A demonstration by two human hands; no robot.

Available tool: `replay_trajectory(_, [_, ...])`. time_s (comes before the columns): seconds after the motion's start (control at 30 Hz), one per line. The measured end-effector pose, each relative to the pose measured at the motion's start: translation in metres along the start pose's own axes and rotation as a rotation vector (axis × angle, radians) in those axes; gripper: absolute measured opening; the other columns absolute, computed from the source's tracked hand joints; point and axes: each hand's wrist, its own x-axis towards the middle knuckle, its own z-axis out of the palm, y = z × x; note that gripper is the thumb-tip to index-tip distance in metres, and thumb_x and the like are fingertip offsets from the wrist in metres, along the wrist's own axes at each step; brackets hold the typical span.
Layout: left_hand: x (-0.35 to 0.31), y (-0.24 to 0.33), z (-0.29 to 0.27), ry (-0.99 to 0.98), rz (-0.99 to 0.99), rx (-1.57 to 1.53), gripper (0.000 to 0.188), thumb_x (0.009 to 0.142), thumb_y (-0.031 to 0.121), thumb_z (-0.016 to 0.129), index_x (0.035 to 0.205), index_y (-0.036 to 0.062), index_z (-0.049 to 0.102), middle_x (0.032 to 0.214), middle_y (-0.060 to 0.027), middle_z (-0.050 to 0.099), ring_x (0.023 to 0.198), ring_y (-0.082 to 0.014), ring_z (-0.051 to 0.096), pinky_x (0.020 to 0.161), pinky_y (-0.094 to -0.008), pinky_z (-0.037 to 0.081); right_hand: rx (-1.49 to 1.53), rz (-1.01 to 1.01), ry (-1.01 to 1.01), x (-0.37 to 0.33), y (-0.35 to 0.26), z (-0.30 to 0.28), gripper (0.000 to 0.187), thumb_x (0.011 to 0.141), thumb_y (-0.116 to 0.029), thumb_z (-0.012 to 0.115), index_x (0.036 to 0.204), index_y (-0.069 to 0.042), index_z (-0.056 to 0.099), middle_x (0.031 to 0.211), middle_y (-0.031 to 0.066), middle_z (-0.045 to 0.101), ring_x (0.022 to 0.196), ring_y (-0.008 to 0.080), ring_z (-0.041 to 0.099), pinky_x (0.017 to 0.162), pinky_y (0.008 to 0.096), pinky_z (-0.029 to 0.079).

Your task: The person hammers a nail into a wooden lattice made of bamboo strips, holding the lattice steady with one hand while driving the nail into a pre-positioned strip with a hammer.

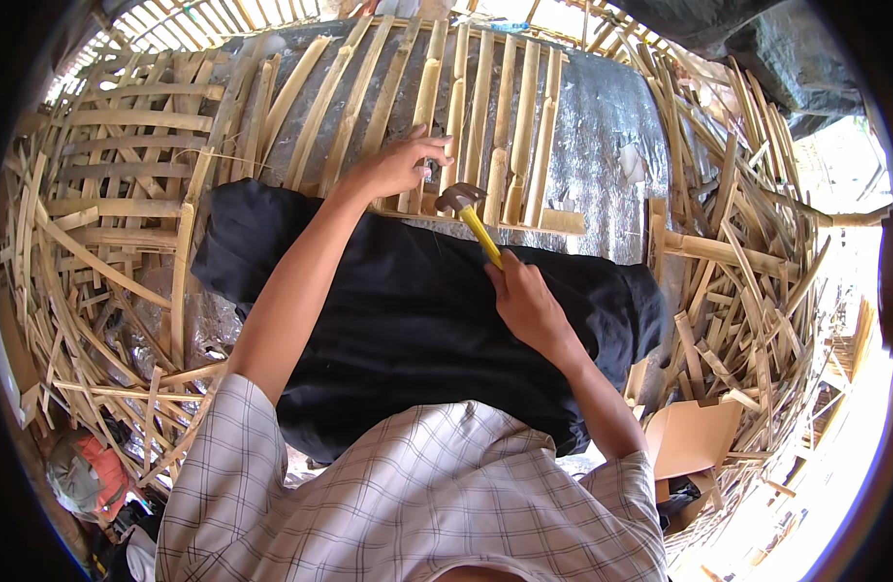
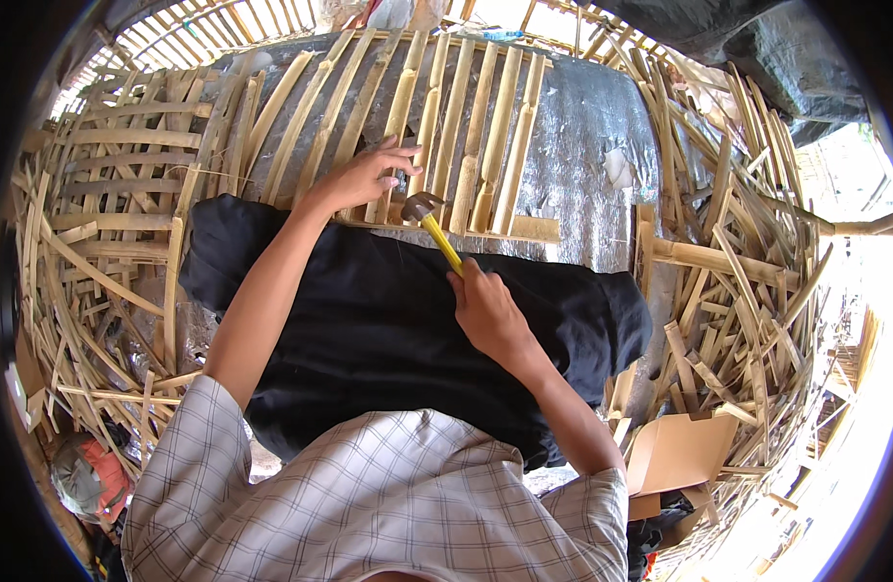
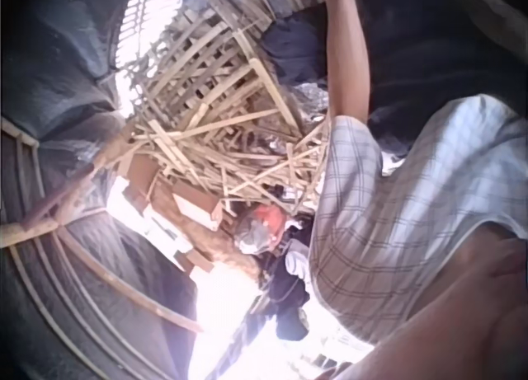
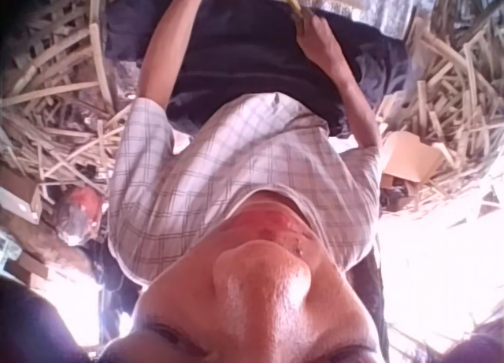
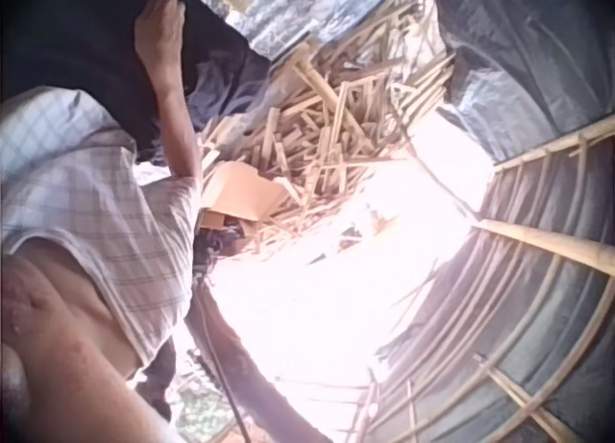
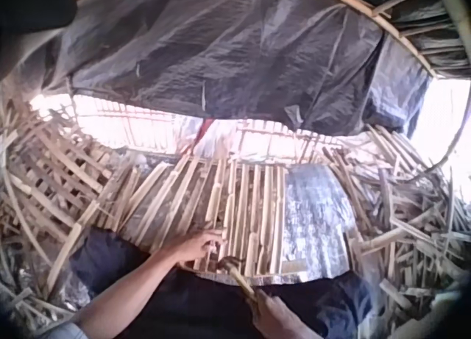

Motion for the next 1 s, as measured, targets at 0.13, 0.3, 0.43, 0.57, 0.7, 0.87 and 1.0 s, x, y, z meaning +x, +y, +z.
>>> replay_trajectory(0.13, [-0.011,0.009,-0.008,0.015,-0.053,0.001,0.04,0.095,-0.004,0.059,0.13,0.0119,0.072,0.167,0.0016,0.043,0.16,-0.0326,0.024,0.131,-0.0478,0.026,0.292,0.258,-0.157,0.03,-0.034,-0.045,0.021,0.107,-0.016,0.06,0.104,0.005,0.058,0.072,0.0278,0.059,0.066,0.0489,0.057,0.06,0.0515,0.043])
replay_trajectory(0.3, [-0.009,0.003,-0.004,0.029,0.012,-0.014,0.04,0.094,-0.005,0.059,0.129,0.0104,0.073,0.165,0.0004,0.046,0.159,-0.0328,0.027,0.131,-0.0448,0.026,0.412,0.228,0.086,0.037,-0.039,-0.048,0.019,0.108,-0.013,0.06,0.106,0.006,0.057,0.07,0.0242,0.057,0.061,0.0455,0.052,0.057,0.0457,0.039])
replay_trajectory(0.43, [-0.009,0.007,0.001,0.048,0.029,0.005,0.038,0.096,-0.005,0.061,0.129,0.0107,0.071,0.162,-0.0038,0.049,0.159,-0.0345,0.027,0.131,-0.0446,0.026,0.473,0.203,0.061,0.034,-0.018,-0.024,0.024,0.109,-0.016,0.06,0.1,0.005,0.053,0.065,0.0187,0.051,0.053,0.0325,0.049,0.054,0.0426,0.037])
replay_trajectory(0.57, [-0.015,0.003,-0.003,0.125,0.043,0.073,0.037,0.097,-0.003,0.063,0.129,0.012,0.071,0.158,-0.001,0.054,0.155,-0.0334,0.035,0.128,-0.0441,0.031,0.989,0.543,-0.175,0.047,-0.007,-0.017,0.037,0.113,-0.027,0.054,0.084,-0.005,0.051,0.064,-0.0014,0.046,0.05,0.0078,0.04,0.045,0.0275,0.031])
replay_trajectory(0.7, [-0.015,0.006,-0.007,0.171,0.085,0.077,0.03,0.096,0.001,0.067,0.123,0.0122,0.073,0.153,-0.0019,0.058,0.151,-0.0333,0.04,0.125,-0.0442,0.037,0.823,0.556,-0.088,0.089,0.037,-0.02,0.04,0.114,-0.033,0.05,0.083,-0.007,0.052,0.064,-0.0022,0.046,0.048,0.0068,0.041,0.042,0.0272,0.032])
replay_trajectory(0.87, [-0.002,0.026,0.0,0.187,0.099,0.102,0.027,0.094,-0.004,0.067,0.117,0.0074,0.076,0.144,-0.0064,0.065,0.143,-0.0338,0.051,0.119,-0.0442,0.041,0.392,0.37,0.387,0.129,0.139,-0.012,0.046,0.109,-0.033,0.058,0.085,0.006,0.058,0.06,0.0143,0.05,0.054,0.0199,0.051,0.054,0.0445,0.041])
replay_trajectory(1.0, [-0.011,0.043,0.0,0.261,0.156,0.418,0.019,0.097,0.006,0.066,0.113,0.0041,0.076,0.136,-0.0107,0.068,0.125,-0.0345,0.062,0.111,-0.0467,0.045,0.427,0.616,0.406,0.122,0.155,-0.002,0.045,0.107,-0.033,0.062,0.089,0.008,0.068,0.074,0.0288,0.065,0.063,0.0408,0.06,0.065,0.0525,0.048])
